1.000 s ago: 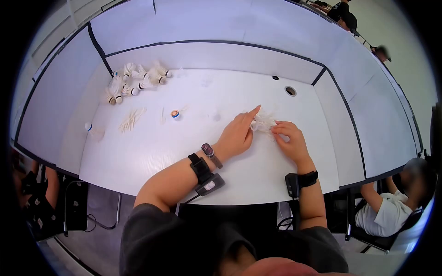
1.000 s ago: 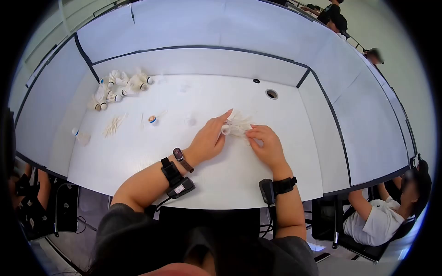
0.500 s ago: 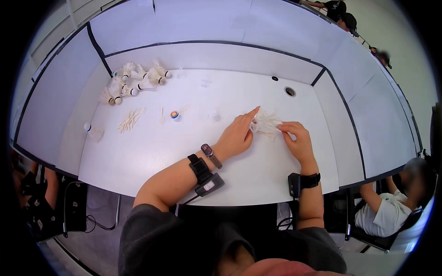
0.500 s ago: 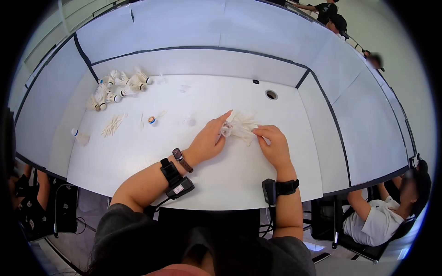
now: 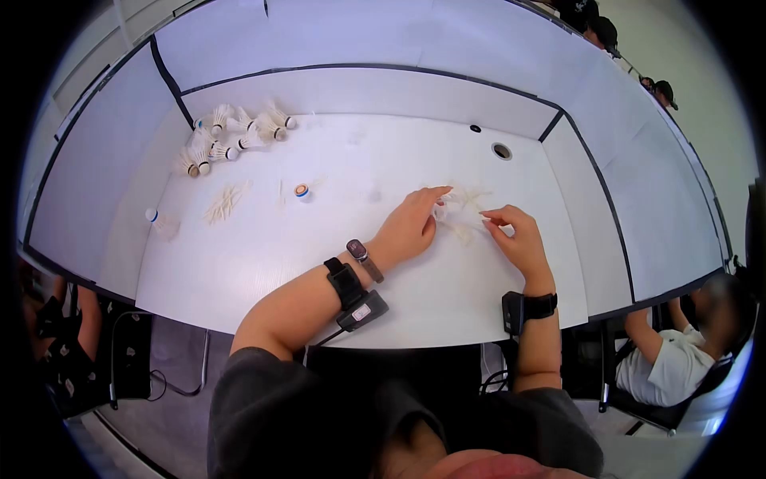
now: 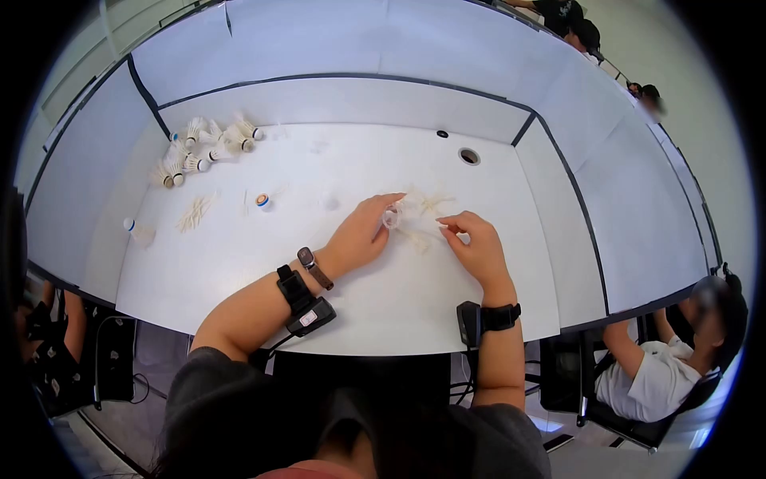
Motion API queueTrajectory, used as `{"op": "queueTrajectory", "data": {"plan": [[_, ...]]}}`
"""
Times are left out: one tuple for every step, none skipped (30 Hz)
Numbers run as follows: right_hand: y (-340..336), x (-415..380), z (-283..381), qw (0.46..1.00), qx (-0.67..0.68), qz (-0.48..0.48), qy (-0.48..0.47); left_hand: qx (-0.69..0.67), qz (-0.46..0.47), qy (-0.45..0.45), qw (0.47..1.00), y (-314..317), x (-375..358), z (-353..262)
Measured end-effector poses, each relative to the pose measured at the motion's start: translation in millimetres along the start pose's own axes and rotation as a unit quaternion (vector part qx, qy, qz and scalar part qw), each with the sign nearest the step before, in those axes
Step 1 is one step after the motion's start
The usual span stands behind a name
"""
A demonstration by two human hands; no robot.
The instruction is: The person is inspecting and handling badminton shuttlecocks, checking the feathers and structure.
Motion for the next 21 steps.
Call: {"op": "queueTrajectory", "data": {"plan": [[0.9,-0.3,-2.5,1.000,0.001,0.004,-0.010,0.002,0.003,-0.005,1.000,0.3,-0.3,0.7],[2.3,-0.1,-7.5,1.000,0.002,0.007,-0.020,0.004,0.001,-0.004,1.000,0.4,-0.2,1.5],[3.2,-0.2,-9.8,1.000,0.003,0.011,-0.029,0.007,-0.001,-0.005,1.000,0.8,-0.4,2.3],[3.8,-0.5,-11.4,1.000,0.009,0.009,-0.021,0.009,-0.002,-0.006,1.000,1.5,-0.9,3.0],[4.4,-0.4,-12.2,1.000,0.015,0.007,-0.013,0.011,-0.005,-0.005,1.000,2.3,-0.9,3.8],[5.1,-1.0,-12.9,1.000,0.022,0.005,-0.004,0.013,-0.008,-0.005,1.000,2.4,-1.0,3.3],[5.1,-1.7,-14.0,1.000,0.018,0.012,0.013,0.014,-0.012,-0.004,1.000,2.3,-0.9,2.8],[4.7,-2.2,-15.3,0.999,0.015,0.019,0.028,0.016,-0.009,-0.008,1.000,2.1,-1.3,2.4],[4.5,-2.9,-16.9,0.999,0.011,0.025,0.045,0.019,-0.003,-0.003,1.000,2.4,-1.7,3.2],[5.2,-2.5,-17.6,0.999,0.016,0.018,0.045,0.022,0.003,0.002,1.000,2.4,-1.6,4.2],[5.7,-2.3,-18.6,0.997,0.019,0.024,0.069,0.024,0.009,0.008,1.000,2.4,-1.3,5.3],[5.9,-2.8,-19.1,0.995,0.022,0.030,0.093,0.031,0.010,0.014,0.999,2.5,-1.6,5.7],[5.7,-2.7,-20.5,0.992,0.025,0.036,0.117,0.038,0.011,0.021,0.999,2.4,-1.3,6.1],[5.8,-2.2,-22.3,0.995,-0.010,0.037,0.096,0.045,0.011,0.027,0.999,2.3,-0.5,6.8],[6.5,-3.7,-22.6,0.994,-0.005,0.040,0.104,0.052,0.009,0.031,0.998,2.5,-1.3,6.5],[6.9,-3.7,-21.5,0.993,0.000,0.042,0.110,0.061,0.006,0.037,0.997,1.2,-0.7,6.3],[7.6,-2.7,-21.4,0.992,0.005,0.043,0.115,0.070,0.003,0.043,0.997,0.6,1.0,6.5],[8.5,-2.6,-22.0,0.993,-0.005,0.043,0.106,0.065,-0.023,0.050,0.996,1.6,2.1,6.6],[9.7,-2.7,-21.9,0.993,0.004,0.048,0.112,0.073,-0.029,0.058,0.995,1.9,2.5,7.1],[10.3,-2.9,-21.2,0.992,0.013,0.052,0.118,0.080,-0.035,0.066,0.994,1.4,2.5,7.7],[10.0,-1.9,-21.8,0.991,0.021,0.056,0.123,0.088,-0.042,0.074,0.992,-0.7,3.3,6.2]]}}
Point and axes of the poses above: each hand's wrist, its own x-axis towards the middle knuckle, its own y-axis out of the palm, z = x × y, the point moved 1 cm from there along x, towards the middle knuckle, and after that the axes turned 2 degrees about z, right-handed, at the moved point
